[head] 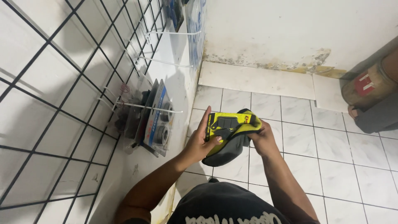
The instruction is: The person cleans a packaged automotive part using a microfiber cloth.
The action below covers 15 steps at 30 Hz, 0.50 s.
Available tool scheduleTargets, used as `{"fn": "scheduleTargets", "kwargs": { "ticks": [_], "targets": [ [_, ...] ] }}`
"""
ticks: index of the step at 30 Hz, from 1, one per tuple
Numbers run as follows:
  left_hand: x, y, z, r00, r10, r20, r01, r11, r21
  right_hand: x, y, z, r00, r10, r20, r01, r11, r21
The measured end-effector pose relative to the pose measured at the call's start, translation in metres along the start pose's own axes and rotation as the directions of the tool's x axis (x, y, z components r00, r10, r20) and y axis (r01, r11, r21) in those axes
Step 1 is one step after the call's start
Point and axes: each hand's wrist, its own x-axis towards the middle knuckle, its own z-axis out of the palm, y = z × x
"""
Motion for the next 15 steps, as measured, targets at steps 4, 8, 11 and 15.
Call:
{"fn": "scheduleTargets", "kwargs": {
  "ticks": [4,8,11,15],
  "targets": [
    [0.002,0.012,-0.003,0.988,-0.143,0.053,0.142,0.990,0.019,0.003,-0.011,-0.008,0.998,0.028,0.055,-0.027,0.999,-0.028],
    [-0.002,-0.019,0.003,0.994,0.101,-0.051,-0.101,0.995,-0.006,0.004,0.005,0.000,0.999,0.009,-0.053,-0.003,0.994,0.105],
    [-0.003,-0.033,0.008,0.982,0.049,-0.180,-0.086,0.975,-0.205,-0.002,-0.001,0.032,0.989,0.090,-0.118,-0.044,0.936,0.348],
    [-0.001,-0.042,0.009,0.976,-0.040,-0.214,-0.046,0.924,-0.380,0.011,0.010,0.020,0.994,0.042,-0.106,-0.022,0.983,0.184]
  ]
}}
